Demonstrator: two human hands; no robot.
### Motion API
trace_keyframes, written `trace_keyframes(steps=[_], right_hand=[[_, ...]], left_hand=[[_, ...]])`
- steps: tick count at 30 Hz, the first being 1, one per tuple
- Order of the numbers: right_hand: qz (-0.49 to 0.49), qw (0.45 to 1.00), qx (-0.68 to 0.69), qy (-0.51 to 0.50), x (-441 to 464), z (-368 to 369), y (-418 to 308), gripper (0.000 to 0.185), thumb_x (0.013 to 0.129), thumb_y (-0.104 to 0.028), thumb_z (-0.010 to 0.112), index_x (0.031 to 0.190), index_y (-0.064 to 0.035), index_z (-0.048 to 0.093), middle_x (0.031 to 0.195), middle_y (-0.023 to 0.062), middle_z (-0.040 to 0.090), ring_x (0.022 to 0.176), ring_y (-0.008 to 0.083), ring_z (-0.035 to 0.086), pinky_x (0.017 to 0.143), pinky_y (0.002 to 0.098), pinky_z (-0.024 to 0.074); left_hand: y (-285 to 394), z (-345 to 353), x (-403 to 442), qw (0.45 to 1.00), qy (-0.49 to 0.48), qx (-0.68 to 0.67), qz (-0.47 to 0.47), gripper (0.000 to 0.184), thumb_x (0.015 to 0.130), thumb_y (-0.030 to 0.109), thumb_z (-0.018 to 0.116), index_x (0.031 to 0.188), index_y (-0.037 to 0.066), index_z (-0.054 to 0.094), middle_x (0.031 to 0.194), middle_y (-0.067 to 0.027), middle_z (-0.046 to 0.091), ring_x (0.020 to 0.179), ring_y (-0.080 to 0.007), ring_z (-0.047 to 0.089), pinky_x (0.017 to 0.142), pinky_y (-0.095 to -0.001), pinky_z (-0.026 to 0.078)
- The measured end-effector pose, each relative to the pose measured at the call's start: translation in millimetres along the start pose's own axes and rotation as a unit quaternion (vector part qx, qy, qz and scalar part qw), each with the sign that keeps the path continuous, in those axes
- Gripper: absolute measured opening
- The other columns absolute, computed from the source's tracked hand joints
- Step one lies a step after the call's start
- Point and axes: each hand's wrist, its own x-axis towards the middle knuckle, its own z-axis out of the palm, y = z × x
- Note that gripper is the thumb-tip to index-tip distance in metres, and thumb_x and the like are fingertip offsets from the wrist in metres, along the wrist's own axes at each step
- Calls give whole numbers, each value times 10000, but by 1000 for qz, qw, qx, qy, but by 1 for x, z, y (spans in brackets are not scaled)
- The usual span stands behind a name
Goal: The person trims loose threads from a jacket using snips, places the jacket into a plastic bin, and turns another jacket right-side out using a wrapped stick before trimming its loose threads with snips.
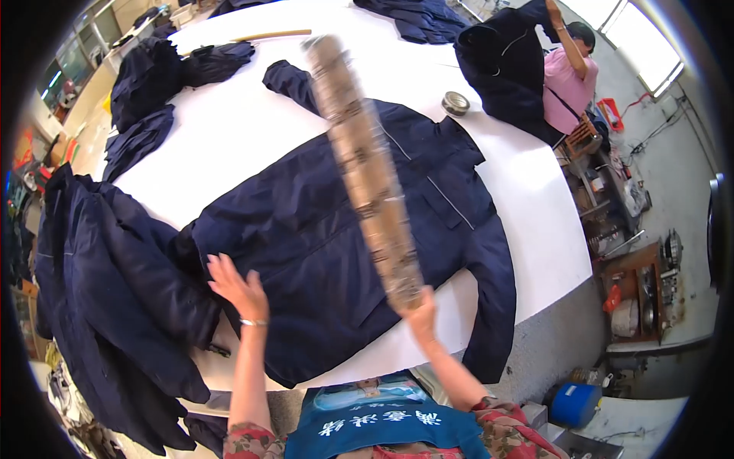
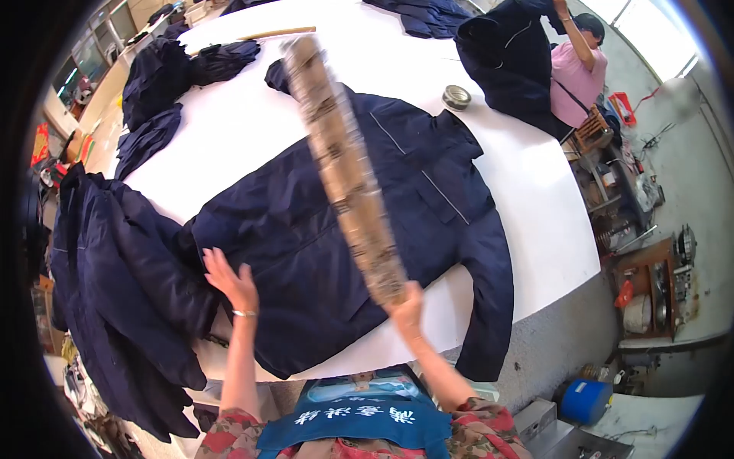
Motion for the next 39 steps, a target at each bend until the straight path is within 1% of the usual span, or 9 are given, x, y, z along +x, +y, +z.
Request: trace_keyframes(steps=[3,6,14,20,24,27,30,34,39], right_hand=[[-45,966,-212,144,59,-90,14,299,805,-211,666,880,25,497,786,216,549,737,386,536,656,430,422],[-87,929,-267,242,83,-137,65,335,752,-149,692,961,38,509,869,239,579,836,439,544,736,448,436],[83,935,-222,264,40,-87,137,374,615,-54,753,902,9,522,815,192,597,774,381,573,723,426,451],[198,970,11,139,8,-18,49,350,648,-44,755,898,-1,514,800,133,615,729,257,586,699,385,473],[283,929,237,29,-26,79,-18,382,641,-11,734,969,-5,538,742,58,582,632,163,550,571,310,470],[276,910,305,-47,-47,103,-12,353,703,-41,718,1021,-19,567,803,47,619,651,70,552,524,204,416],[289,878,370,-87,-44,62,-21,360,715,-46,712,1044,-9,569,820,58,632,666,98,584,540,211,438],[212,934,286,-28,-47,8,16,339,721,-73,692,1044,-35,594,752,11,591,626,84,535,568,222,445],[245,947,183,100,-42,-94,46,254,710,-27,680,914,-58,533,716,8,563,530,80,519,457,222,438]], left_hand=[[50,6,-83,973,-218,-71,-22,866,690,259,716,1399,34,273,1484,-245,128,1368,-426,123,1051,-620,90],[85,4,-128,904,-421,-62,42,903,653,329,737,1398,79,292,1480,-250,118,1355,-452,118,1009,-678,78],[76,57,-87,909,-382,6,167,793,580,300,650,1320,109,437,1447,-231,222,1345,-397,192,974,-717,125],[26,99,40,899,-373,91,209,613,600,145,632,1201,137,512,1426,-149,296,1335,-356,240,1000,-680,181],[-18,143,106,936,-179,266,142,531,655,11,571,1170,133,534,1363,-120,385,1282,-324,336,999,-596,285],[19,168,115,972,-80,6,222,428,674,16,607,1095,84,576,1174,-139,571,1109,-319,527,920,-445,425],[105,133,47,918,-230,-264,185,421,695,105,682,1099,42,585,1152,-184,579,1086,-336,546,920,-371,439],[157,65,-79,859,-466,-78,197,900,614,351,765,1374,124,340,1485,-193,168,1355,-379,192,957,-669,249],[125,65,-109,863,-430,-58,260,676,621,19,591,1277,125,471,1420,-151,311,1221,-334,369,906,-497,364]])
